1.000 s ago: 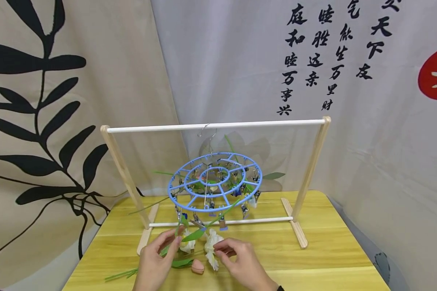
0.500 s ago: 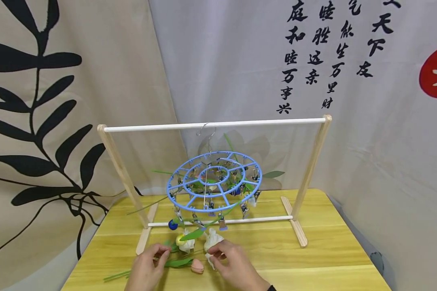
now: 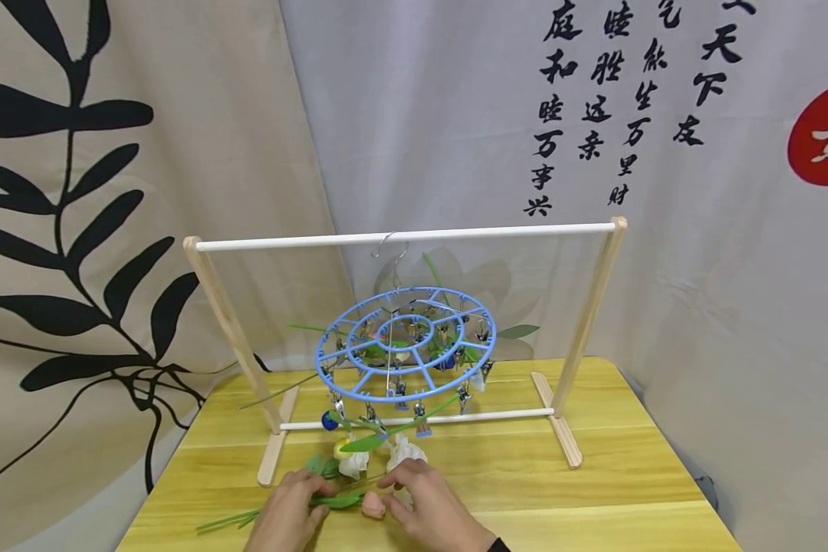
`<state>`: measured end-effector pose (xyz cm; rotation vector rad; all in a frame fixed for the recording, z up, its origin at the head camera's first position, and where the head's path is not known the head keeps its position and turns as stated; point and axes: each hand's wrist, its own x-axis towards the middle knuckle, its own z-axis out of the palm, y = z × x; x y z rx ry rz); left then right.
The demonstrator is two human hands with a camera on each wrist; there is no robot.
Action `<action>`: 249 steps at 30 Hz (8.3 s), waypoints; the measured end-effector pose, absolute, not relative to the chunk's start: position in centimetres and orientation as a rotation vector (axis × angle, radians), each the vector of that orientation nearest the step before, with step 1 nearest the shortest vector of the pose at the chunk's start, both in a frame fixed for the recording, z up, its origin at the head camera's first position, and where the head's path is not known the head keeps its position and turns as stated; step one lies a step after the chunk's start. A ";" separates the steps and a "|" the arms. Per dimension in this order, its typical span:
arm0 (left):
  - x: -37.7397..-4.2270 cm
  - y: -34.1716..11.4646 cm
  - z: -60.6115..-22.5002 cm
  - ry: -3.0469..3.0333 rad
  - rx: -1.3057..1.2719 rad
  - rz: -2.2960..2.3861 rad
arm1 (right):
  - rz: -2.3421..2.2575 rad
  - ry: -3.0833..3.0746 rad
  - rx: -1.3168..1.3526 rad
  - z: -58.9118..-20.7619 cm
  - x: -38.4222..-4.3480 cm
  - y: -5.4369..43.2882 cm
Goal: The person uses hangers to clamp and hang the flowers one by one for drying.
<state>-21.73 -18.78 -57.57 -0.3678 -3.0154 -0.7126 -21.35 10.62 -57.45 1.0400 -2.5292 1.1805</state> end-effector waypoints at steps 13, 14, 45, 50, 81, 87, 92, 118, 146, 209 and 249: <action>-20.9 -17.7 -57.3 -2.813 -0.532 -0.519 | 0.921 -2.487 1.086 -56.7 -20.9 9.1; -20.8 -17.5 -57.2 -2.805 -0.553 -0.514 | 0.886 -2.478 1.088 -56.7 -20.8 9.0; -18.6 -11.4 -56.0 -2.331 -1.005 -0.591 | 0.546 -2.448 1.006 -57.6 -19.8 12.3; -18.2 -10.8 -55.9 -2.109 -1.127 -0.791 | 0.624 -2.442 0.956 -57.8 -19.5 13.2; -19.0 -9.8 -56.0 -2.066 -0.891 -1.101 | 1.146 -2.273 1.024 -56.4 -19.5 13.9; -19.3 -10.2 -55.8 -2.077 -0.910 -0.845 | 1.148 -2.246 1.066 -55.1 -19.3 14.6; -19.7 -10.3 -56.1 -2.098 -0.941 -0.724 | 1.250 -2.086 1.139 -53.5 -19.2 14.8; -18.9 -6.7 -52.7 -2.284 -0.833 -1.147 | 1.502 -1.724 1.052 -51.7 -19.7 16.0; -19.7 -3.8 -47.8 -2.308 -0.500 -1.768 | 1.477 -1.817 0.822 -49.4 -19.1 17.5; -21.2 -5.7 -46.0 -2.063 -0.272 -1.843 | 1.729 -1.744 0.750 -48.6 -19.7 15.5; -20.9 -6.4 -46.5 -2.200 -0.287 -2.003 | 1.702 -1.848 0.697 -48.8 -19.5 15.6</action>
